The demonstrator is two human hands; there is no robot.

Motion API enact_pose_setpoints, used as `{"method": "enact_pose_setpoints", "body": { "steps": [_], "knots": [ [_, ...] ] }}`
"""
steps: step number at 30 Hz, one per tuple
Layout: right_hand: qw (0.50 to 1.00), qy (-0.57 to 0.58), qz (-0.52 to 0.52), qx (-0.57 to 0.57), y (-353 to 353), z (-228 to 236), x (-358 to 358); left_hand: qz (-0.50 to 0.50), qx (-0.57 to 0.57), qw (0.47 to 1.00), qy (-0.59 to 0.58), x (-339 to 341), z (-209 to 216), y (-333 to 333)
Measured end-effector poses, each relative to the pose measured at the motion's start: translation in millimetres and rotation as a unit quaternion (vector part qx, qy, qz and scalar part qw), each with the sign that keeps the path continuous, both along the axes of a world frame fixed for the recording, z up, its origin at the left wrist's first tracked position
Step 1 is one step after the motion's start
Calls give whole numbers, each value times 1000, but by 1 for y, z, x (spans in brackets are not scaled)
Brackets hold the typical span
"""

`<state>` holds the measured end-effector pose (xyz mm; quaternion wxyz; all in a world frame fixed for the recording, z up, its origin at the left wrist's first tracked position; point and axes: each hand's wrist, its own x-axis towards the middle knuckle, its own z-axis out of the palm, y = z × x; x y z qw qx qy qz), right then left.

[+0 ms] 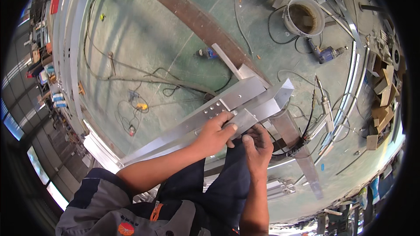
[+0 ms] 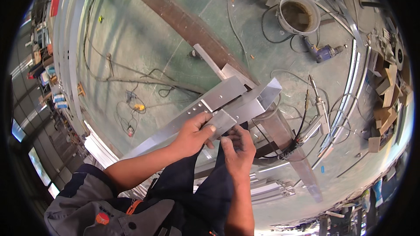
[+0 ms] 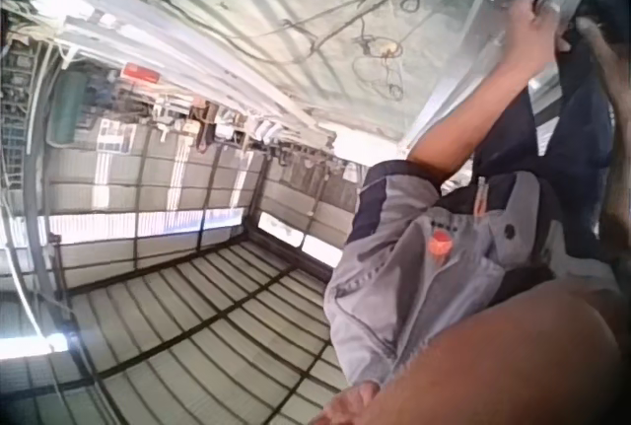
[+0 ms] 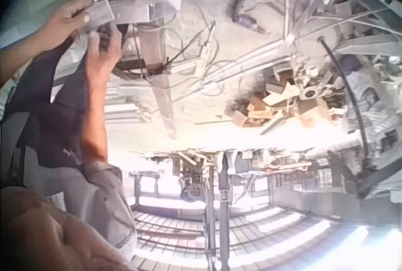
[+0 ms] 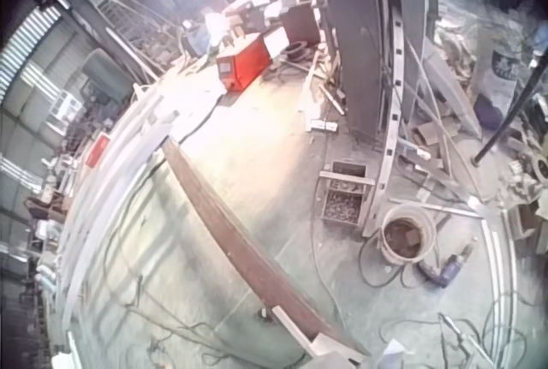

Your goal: The person sits on the floor and uses a welding torch to join metal frame components. They align parts, weld seams, and reposition the frame to access different joints.

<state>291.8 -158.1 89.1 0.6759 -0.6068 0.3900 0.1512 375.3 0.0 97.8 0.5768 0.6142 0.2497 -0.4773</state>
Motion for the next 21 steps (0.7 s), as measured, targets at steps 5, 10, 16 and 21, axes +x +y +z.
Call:
{"method": "enact_pose_setpoints", "body": {
  "steps": [5, 10, 16, 21],
  "knots": [
    [998, 27, 49, -9, -2, 9, 17, 103, -33, 993, 54, -18, -2, -20],
    [966, -56, 186, -171, -39, 8, 63, -96, 28, 982, -162, 16, -17, -22],
    [783, -184, 370, -466, -73, 0, 154, -214, 52, 810, -543, 135, -49, -23],
    [795, -194, 425, -387, -71, -23, 150, -481, -60, 767, -420, 177, -68, -37]
  ]
}}
